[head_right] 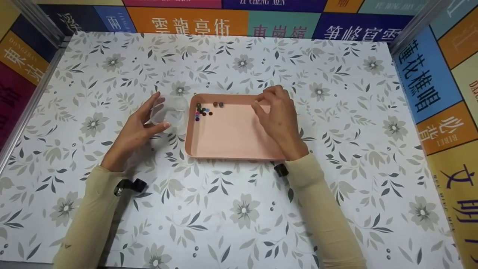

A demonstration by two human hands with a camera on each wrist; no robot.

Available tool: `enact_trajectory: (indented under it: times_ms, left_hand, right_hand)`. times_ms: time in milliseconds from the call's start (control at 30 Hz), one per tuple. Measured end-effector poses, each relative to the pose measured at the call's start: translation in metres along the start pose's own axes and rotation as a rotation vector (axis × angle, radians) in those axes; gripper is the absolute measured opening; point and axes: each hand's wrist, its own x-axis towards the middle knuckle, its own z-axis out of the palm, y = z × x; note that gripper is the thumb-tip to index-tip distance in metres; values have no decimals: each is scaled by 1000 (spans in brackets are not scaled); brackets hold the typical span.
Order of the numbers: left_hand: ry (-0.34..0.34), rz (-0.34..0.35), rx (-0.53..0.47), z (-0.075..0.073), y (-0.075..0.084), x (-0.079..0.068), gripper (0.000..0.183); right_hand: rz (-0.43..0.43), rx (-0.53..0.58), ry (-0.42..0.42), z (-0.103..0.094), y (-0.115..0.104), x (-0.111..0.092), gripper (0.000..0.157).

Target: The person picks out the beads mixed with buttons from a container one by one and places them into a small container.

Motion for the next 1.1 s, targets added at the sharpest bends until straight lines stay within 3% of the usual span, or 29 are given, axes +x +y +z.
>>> enact_trajectory:
  times_ms: [67, 633, 1100]
  left_hand:
    - [-1, 19, 5, 0, -9, 5, 95]
    - [-2, 19, -1, -1, -10, 5, 95]
    - [-4, 7, -37, 0, -10, 3, 96]
  right_hand:
    - [-6, 3, 3, 1, 0, 0, 19]
    - [-6, 27, -10, 12, -2, 0, 18]
    - [-56, 33, -11, 23, -9, 0, 14]
